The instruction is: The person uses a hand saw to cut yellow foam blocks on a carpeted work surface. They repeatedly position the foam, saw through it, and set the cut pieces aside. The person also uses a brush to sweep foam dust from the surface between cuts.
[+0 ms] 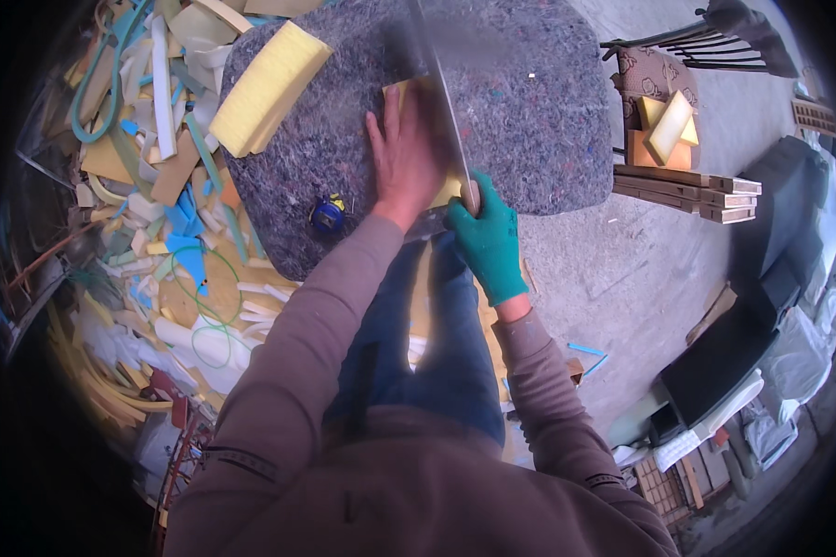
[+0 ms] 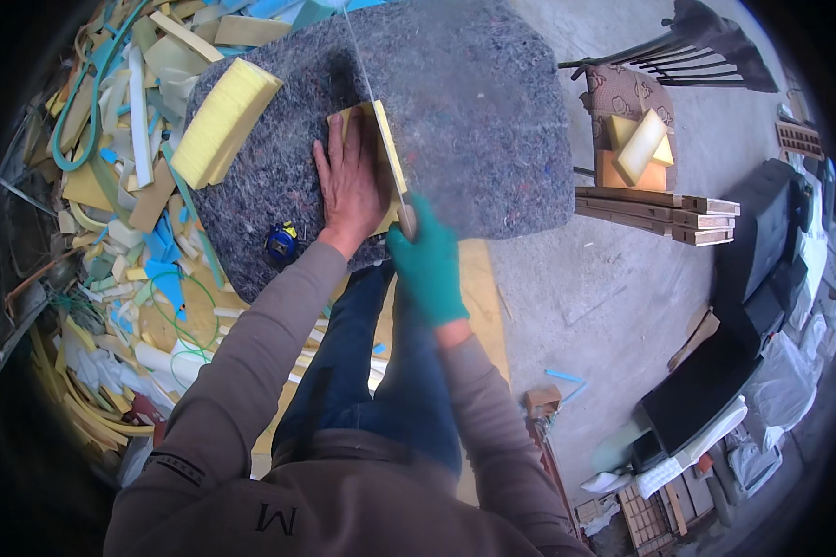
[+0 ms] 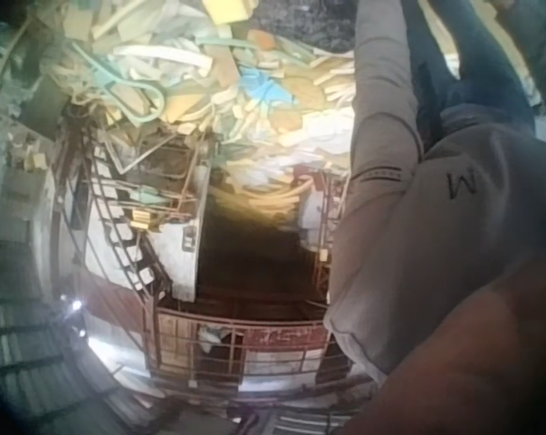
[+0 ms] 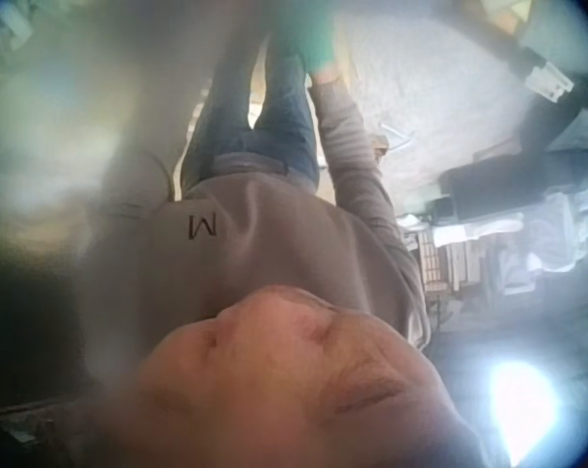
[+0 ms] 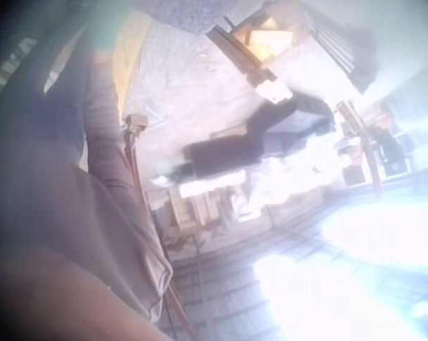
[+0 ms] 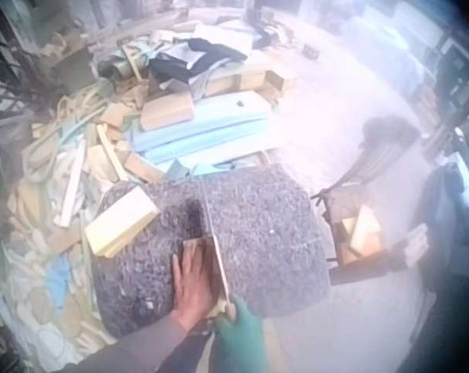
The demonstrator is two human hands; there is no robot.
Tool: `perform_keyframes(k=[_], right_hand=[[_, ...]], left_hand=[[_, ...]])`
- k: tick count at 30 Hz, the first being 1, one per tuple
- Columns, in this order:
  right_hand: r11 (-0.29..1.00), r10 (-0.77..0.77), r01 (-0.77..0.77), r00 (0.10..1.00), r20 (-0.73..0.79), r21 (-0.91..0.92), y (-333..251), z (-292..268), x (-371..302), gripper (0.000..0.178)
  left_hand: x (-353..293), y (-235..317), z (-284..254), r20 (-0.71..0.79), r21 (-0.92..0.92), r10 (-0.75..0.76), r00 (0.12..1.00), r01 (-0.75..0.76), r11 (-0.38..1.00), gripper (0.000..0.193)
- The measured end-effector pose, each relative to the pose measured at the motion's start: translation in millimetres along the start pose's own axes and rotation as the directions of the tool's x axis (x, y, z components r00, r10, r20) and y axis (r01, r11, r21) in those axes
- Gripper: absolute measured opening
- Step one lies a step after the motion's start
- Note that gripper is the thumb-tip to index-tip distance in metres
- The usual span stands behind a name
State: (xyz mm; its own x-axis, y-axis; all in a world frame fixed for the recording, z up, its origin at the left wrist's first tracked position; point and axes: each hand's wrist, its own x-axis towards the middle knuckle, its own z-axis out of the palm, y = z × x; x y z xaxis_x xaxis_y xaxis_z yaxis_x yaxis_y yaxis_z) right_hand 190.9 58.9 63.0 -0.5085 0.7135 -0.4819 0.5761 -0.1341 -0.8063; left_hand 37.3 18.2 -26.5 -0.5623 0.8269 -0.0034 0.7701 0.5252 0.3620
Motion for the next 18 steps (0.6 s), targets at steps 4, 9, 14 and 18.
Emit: perform_keyframes(k=[4, 9, 14, 18], right_hand=[[0.985, 0.017, -0.019, 1.0, -0.011, -0.172, 18, -1, -18, 0.05], [0.999, -0.027, 0.027, 1.0, -0.015, -0.028, 47, -13, -90, 0.043], [0.97, 0.238, -0.239, 0.971, -0.025, -0.052, 69, -27, -150, 0.055], [0.976, 0.187, -0.187, 0.982, -0.015, -0.113, 73, -30, -149, 0.062]], left_hand=[[-1, -2, 2, 0.014, 0.029, 0.0, 1.0, -0.001, 1.0, 0.084], [0, -5, 2, 0.068, 0.063, -0.014, 0.998, 0.01, 0.998, 0.076], [1, -3, -2, 0.076, -0.018, -0.037, 0.996, 0.038, 0.999, 0.075], [0, -5, -1, 0.071, 0.001, -0.023, 0.997, 0.023, 1.0, 0.078]])
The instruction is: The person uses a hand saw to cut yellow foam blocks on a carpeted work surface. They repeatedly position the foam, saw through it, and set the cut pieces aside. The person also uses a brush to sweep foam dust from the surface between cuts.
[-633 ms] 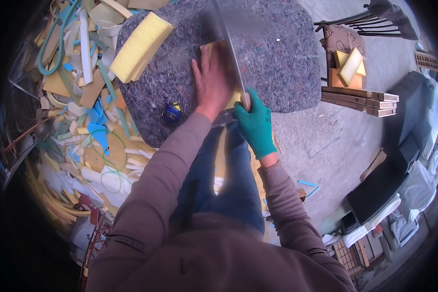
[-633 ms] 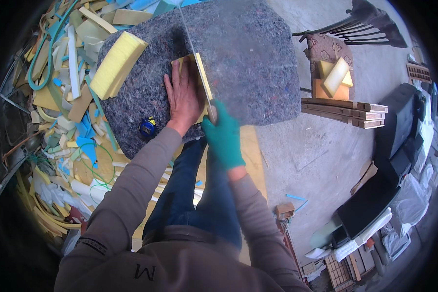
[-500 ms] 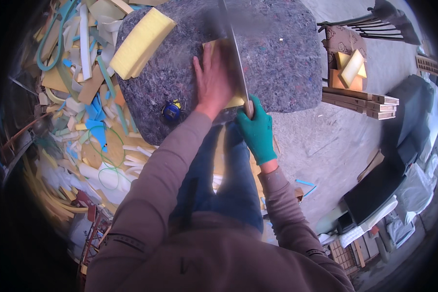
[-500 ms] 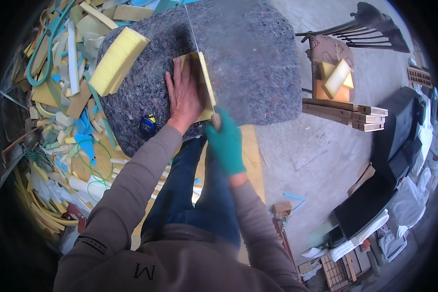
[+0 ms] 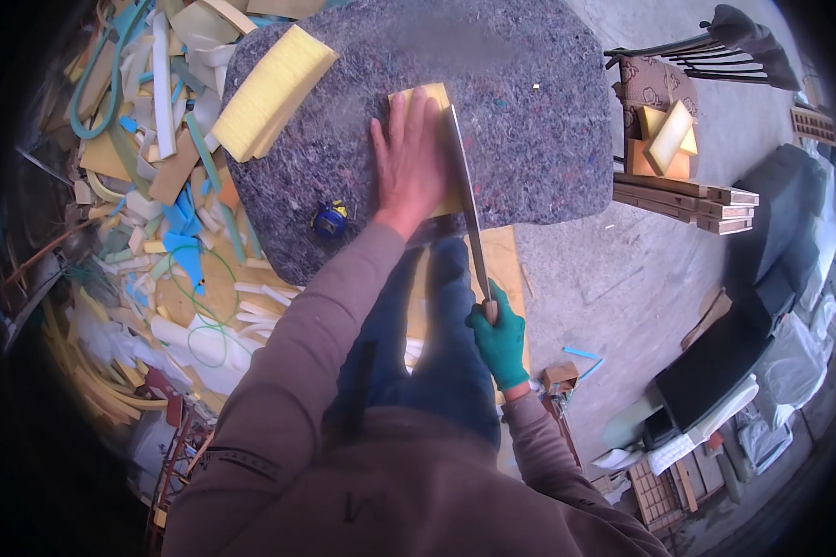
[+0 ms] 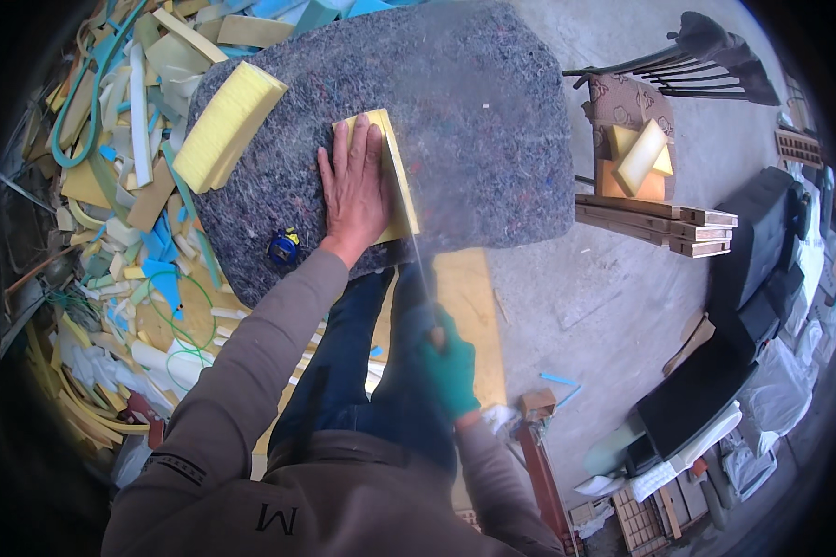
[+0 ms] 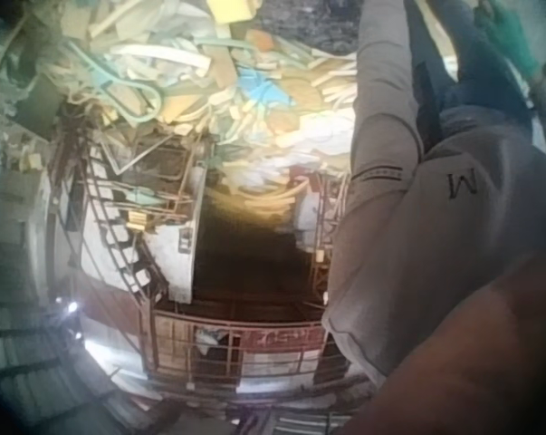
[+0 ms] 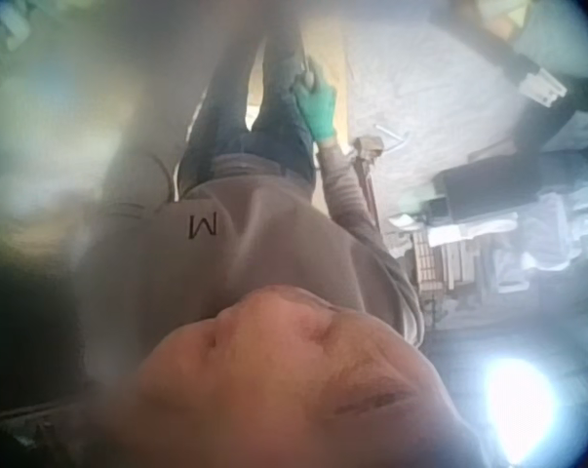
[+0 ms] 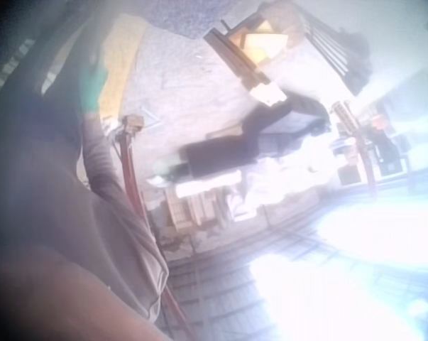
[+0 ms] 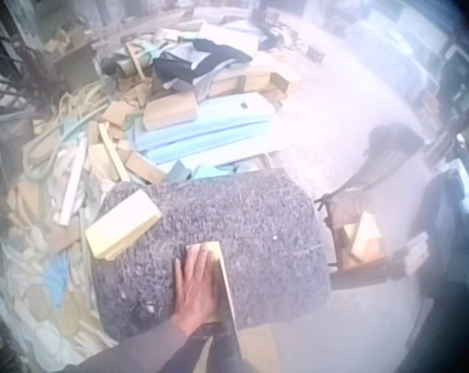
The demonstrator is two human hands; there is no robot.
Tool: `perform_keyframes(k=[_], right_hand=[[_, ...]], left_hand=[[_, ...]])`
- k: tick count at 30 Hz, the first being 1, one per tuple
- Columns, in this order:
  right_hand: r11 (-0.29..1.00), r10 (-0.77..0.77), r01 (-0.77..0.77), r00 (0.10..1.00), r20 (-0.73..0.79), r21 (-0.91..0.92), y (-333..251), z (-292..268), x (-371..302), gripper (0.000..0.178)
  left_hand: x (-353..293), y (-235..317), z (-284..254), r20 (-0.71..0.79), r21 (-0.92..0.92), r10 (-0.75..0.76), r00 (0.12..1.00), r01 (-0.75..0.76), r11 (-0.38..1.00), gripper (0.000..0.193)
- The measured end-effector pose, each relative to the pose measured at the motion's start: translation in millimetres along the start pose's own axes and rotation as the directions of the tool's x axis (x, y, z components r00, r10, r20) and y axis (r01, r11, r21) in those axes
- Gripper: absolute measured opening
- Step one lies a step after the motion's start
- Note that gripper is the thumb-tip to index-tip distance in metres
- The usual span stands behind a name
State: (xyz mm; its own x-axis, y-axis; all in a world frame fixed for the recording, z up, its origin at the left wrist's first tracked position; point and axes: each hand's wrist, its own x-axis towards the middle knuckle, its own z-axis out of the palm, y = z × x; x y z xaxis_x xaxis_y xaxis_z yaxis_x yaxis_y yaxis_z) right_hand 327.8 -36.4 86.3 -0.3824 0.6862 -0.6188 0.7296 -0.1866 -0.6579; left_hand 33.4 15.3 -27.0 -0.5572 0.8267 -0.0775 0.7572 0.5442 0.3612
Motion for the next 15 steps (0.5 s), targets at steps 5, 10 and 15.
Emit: perform_keyframes(k=[5, 10, 15], right_hand=[[0.999, -0.01, 0.009, 1.0, 0.006, 0.044, -11, 5, 18, 0.062], [0.996, 0.004, -0.007, 1.0, 0.026, 0.093, -20, 14, 50, 0.057], [0.992, -0.089, 0.088, 0.996, 0.002, 0.087, -33, 15, 67, 0.05]], left_hand=[[0, 0, 4, -0.037, 0.009, 0.006, 0.999, -0.006, 1.0, 0.085], [2, 0, 4, -0.026, 0.072, -0.008, 1.0, 0.009, 0.997, 0.089], [1, 2, 5, -0.037, 0.038, -0.006, 0.999, 0.008, 0.999, 0.09]])
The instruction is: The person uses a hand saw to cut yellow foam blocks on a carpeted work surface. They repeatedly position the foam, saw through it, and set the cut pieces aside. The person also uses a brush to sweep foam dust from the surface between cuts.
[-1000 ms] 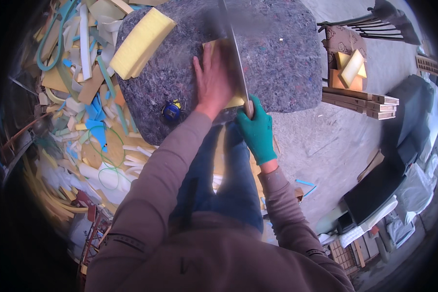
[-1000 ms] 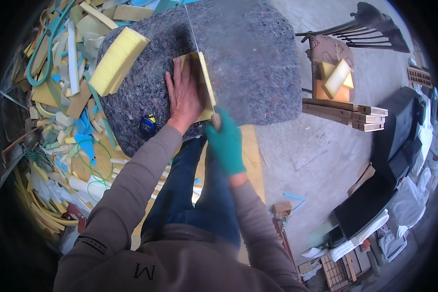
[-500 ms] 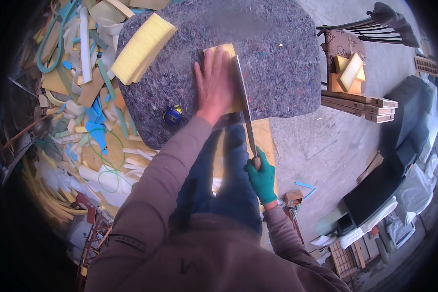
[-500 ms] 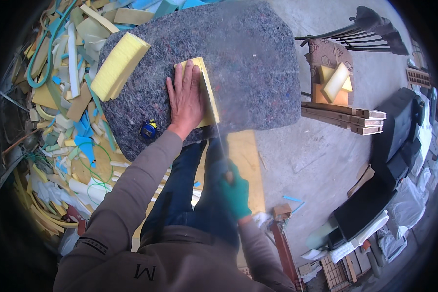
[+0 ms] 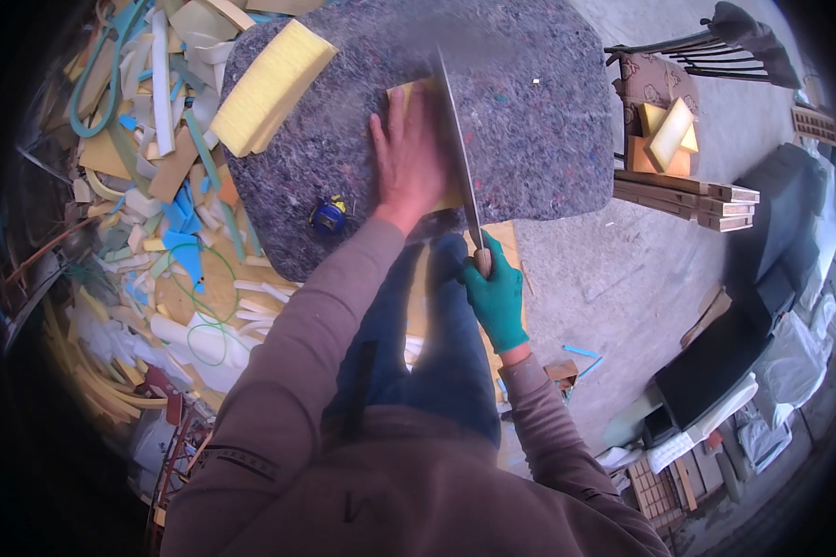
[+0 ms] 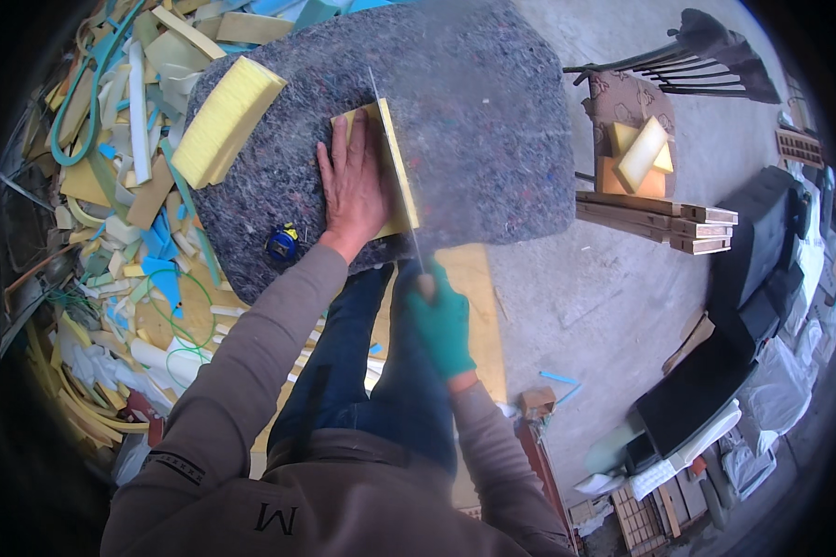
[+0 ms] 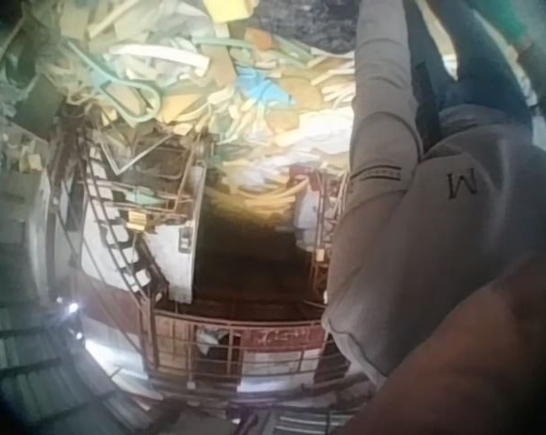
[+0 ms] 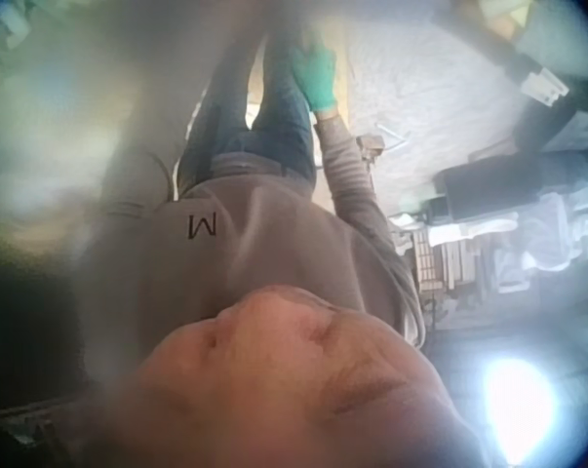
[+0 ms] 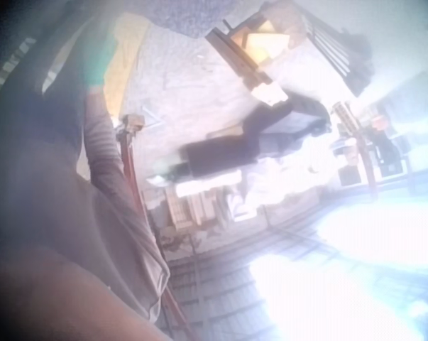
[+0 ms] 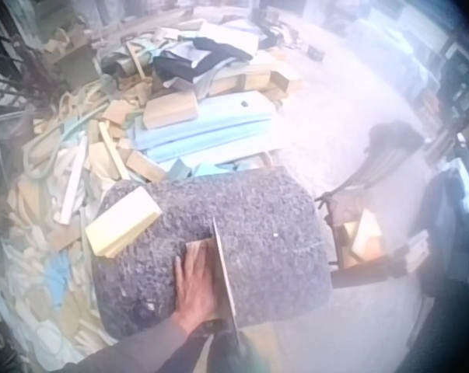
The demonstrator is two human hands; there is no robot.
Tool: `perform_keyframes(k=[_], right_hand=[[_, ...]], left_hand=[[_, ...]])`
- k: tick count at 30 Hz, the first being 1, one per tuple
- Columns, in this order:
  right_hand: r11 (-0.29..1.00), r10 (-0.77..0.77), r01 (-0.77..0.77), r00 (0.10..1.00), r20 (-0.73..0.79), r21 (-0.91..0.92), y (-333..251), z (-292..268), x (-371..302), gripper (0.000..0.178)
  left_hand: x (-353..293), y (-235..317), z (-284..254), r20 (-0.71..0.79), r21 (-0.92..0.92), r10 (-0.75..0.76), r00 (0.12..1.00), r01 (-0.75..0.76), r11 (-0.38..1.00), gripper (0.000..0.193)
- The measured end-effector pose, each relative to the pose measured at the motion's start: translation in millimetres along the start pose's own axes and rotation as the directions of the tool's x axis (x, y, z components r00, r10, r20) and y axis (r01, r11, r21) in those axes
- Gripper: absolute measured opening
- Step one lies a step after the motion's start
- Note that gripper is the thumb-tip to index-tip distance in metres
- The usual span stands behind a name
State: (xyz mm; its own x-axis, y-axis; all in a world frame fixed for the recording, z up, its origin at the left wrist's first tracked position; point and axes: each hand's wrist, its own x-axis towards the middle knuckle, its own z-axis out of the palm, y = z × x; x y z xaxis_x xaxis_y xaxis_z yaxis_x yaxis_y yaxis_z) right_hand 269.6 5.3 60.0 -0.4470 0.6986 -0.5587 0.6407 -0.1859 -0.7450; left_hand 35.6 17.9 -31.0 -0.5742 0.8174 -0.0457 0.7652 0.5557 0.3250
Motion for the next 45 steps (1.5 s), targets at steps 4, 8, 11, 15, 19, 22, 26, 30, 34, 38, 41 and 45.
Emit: perform_keyframes(k=[4, 8, 11, 15, 19, 22, 26, 30, 34, 38, 41, 45], right_hand=[[0.997, 0.062, -0.059, 0.997, 0.044, -0.056, -27, 0, 22, 0.058], [0.999, -0.02, 0.02, 1.0, -0.008, -0.044, -55, 16, 74, 0.051], [0.987, -0.133, 0.129, 0.991, -0.036, -0.094, -58, 22, 95, 0.048], [0.992, -0.1, 0.098, 0.995, -0.019, -0.083, -34, 15, 63, 0.047], [0.997, 0.052, -0.05, 0.998, 0.037, -0.067, 3, 0, -5, 0.052], [0.991, 0.13, -0.131, 0.99, 0.045, 0.014, 19, -6, -35, 0.059], [0.996, 0.088, -0.088, 0.996, 0.029, 0.009, 3, -9, -29, 0.061], [0.998, -0.059, 0.059, 0.998, -0.008, 0.002, -24, 4, 20, 0.051], [0.997, -0.032, 0.032, 0.999, -0.001, -0.074, -15, 9, 33, 0.055], [0.992, 0.019, -0.017, 1.0, 0.017, -0.127, 26, 1, -12, 0.059], [0.982, 0.119, -0.11, 0.992, 0.048, -0.154, 56, -17, -72, 0.057], [0.952, 0.307, -0.308, 0.948, 0.087, -0.005, 77, -53, -131, 0.056]], left_hand=[[-1, -1, 0, -0.025, 0.016, 0.026, 0.999, -0.026, 1.0, 0.089], [-1, 0, -3, -0.021, -0.033, 0.022, 1.0, -0.022, 0.999, 0.087], [0, 2, -5, -0.004, -0.037, 0.004, 1.0, -0.004, 0.999, 0.085], [-1, 5, -9, -0.021, -0.075, 0.007, 1.0, -0.008, 0.997, 0.08], [-1, 5, -14, 0.005, -0.061, 0.009, 1.0, -0.009, 0.998, 0.078], [-1, 7, -15, 0.022, -0.085, -0.007, 1.0, 0.009, 0.996, 0.078], [-2, 7, -16, 0.015, -0.07, 0.008, 1.0, -0.007, 0.998, 0.078], [0, 8, -16, -0.003, -0.072, 0.005, 1.0, -0.005, 0.997, 0.078], [1, 9, -16, 0.027, -0.077, -0.011, 1.0, 0.013, 0.997, 0.078], [1, 6, -14, 0.029, -0.074, -0.015, 0.999, 0.017, 0.997, 0.078], [1, 2, -12, 0.089, 0.028, -0.007, 0.996, 0.004, 1.0, 0.078], [-2, 2, -12, -0.014, -0.01, 0.057, 0.998, -0.058, 0.998, 0.079]])
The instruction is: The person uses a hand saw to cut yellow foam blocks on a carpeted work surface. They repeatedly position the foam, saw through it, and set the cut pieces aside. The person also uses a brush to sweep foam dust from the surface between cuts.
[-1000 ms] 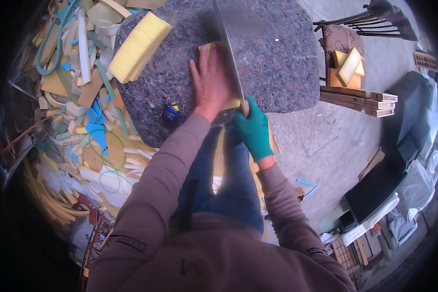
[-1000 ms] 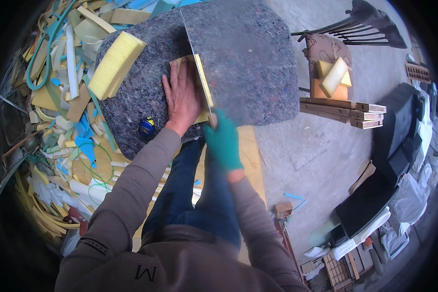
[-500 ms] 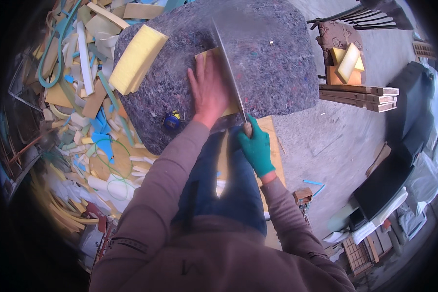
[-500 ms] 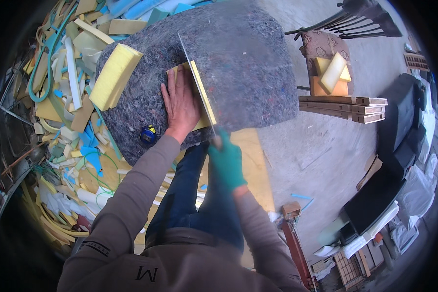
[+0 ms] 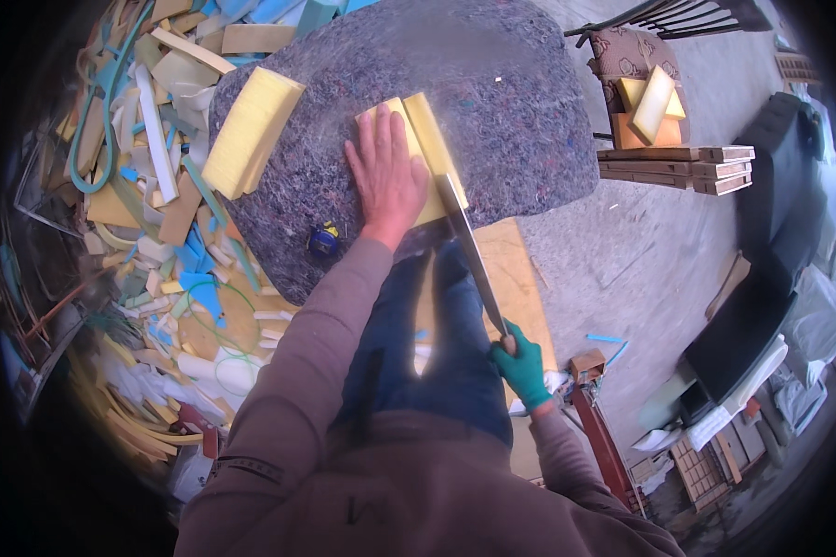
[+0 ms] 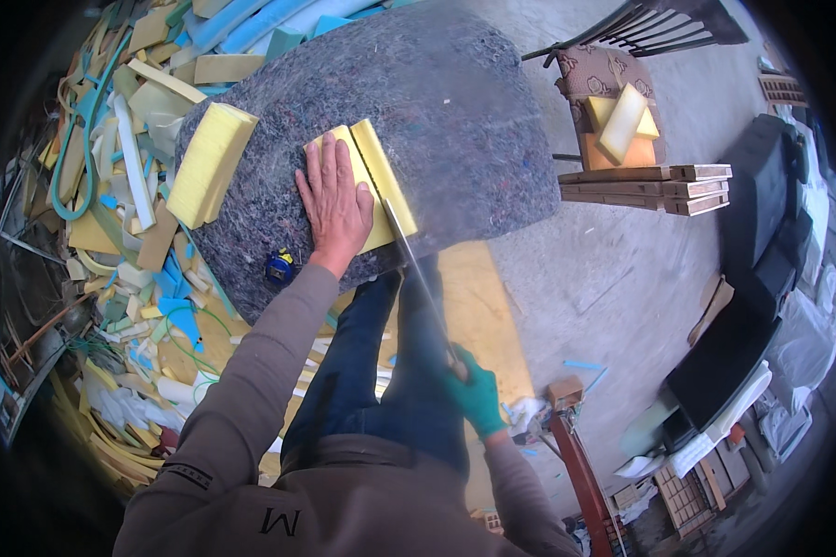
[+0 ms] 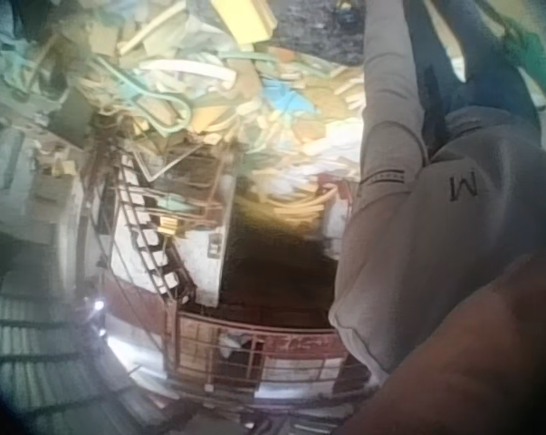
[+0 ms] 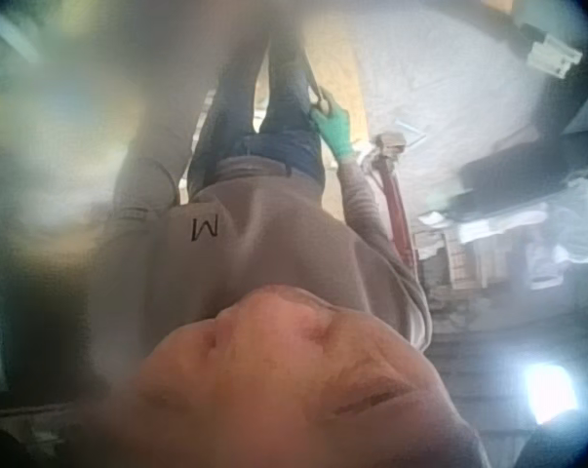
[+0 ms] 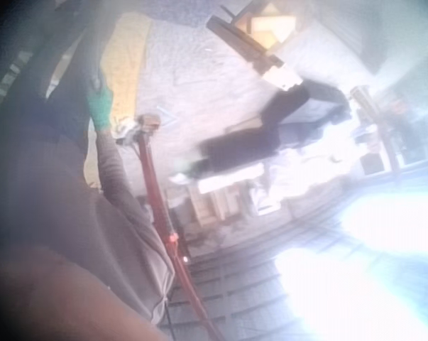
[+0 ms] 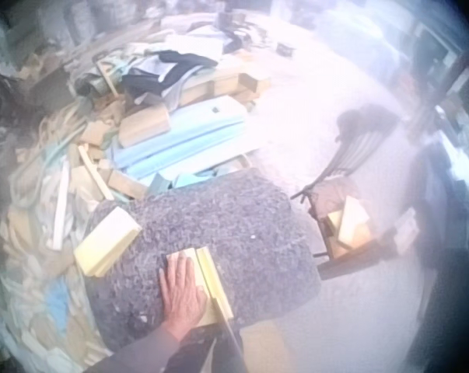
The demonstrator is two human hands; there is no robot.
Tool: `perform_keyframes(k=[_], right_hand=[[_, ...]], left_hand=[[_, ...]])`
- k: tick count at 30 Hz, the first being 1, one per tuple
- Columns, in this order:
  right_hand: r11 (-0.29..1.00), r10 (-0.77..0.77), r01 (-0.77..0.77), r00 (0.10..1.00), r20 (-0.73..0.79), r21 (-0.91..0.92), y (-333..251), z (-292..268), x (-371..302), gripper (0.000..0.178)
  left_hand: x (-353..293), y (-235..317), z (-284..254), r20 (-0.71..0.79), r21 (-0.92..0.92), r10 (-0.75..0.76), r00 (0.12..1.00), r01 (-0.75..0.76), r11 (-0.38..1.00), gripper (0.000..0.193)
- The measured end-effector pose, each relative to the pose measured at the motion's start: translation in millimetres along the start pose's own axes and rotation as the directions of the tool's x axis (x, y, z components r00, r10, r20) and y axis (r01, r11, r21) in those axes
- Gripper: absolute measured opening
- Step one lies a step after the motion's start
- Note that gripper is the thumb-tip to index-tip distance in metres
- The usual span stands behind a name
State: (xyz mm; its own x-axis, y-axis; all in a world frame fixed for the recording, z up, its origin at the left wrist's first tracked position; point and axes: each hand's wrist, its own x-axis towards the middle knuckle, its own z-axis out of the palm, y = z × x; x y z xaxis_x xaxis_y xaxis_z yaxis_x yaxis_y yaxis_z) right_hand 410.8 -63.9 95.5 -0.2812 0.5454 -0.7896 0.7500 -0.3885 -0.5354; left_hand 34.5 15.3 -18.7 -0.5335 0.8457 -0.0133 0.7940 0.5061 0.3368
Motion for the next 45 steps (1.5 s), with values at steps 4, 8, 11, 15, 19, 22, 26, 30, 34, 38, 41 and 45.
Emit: perform_keyframes(k=[4, 8, 11, 15, 19, 22, 26, 30, 34, 38, 41, 45], right_hand=[[0.986, 0.072, -0.064, 0.996, -0.05, 0.151, -2, -27, -27, 0.06], [0.857, -0.502, 0.363, 0.751, -0.43, -0.366, -32, -38, 42, 0.062], [0.807, -0.558, 0.316, 0.682, -0.472, -0.499, -66, -45, 120, 0.064], [0.647, -0.757, 0.489, 0.506, -0.414, -0.585, -117, -28, 203, 0.066], [0.604, -0.758, 0.404, 0.559, -0.338, -0.687, -140, -6, 207, 0.066], [0.604, -0.77, 0.446, 0.543, -0.336, -0.661, -144, 7, 188, 0.06], [0.624, -0.774, 0.581, 0.55, -0.313, -0.523, -151, 36, 174, 0.053], [0.714, -0.696, 0.598, 0.667, -0.267, -0.365, -162, 72, 158, 0.051], [0.93, -0.367, 0.366, 0.93, 0.026, 0.037, -169, 89, 128, 0.043], [0.91, -0.411, 0.389, 0.896, 0.171, 0.147, -181, 108, 115, 0.042], [0.864, -0.383, 0.25, 0.89, 0.248, 0.437, -186, 117, 115, 0.048], [0.919, -0.248, 0.046, 0.84, 0.483, 0.392, -186, 102, 122, 0.058]], left_hand=[[2, 3, -6, 0.037, -0.022, -0.01, 0.999, 0.01, 1.0, 0.081], [4, 2, -24, 0.116, -0.087, -0.014, 0.993, 0.025, 0.996, 0.08], [-1, 5, -40, -0.022, -0.105, 0.015, 1.0, -0.017, 0.994, 0.083], [-11, 25, -46, -0.043, -0.165, -0.143, 0.989, 0.135, 0.977, 0.095], [-10, 41, -37, -0.023, -0.205, -0.277, 0.961, 0.267, 0.942, 0.101], [-4, 36, -34, -0.059, -0.315, -0.286, 0.956, 0.254, 0.915, 0.096], [-13, 13, -51, -0.175, -0.25, -0.24, 0.955, 0.192, 0.949, 0.091], [-54, -26, -87, -0.111, -0.223, -0.231, 0.967, 0.202, 0.954, 0.077], [-119, -58, -103, 0.079, 0.019, -0.375, 0.923, 0.375, 0.927, 0.059], [-132, -78, -96, 0.162, -0.303, -0.393, 0.905, 0.425, 0.853, 0.054], [-132, -61, -104, 0.29, -0.648, -0.432, 0.854, 0.507, 0.568, 0.053], [-139, -30, -126, 0.406, -0.755, -0.172, 0.898, 0.435, 0.491, 0.046]])
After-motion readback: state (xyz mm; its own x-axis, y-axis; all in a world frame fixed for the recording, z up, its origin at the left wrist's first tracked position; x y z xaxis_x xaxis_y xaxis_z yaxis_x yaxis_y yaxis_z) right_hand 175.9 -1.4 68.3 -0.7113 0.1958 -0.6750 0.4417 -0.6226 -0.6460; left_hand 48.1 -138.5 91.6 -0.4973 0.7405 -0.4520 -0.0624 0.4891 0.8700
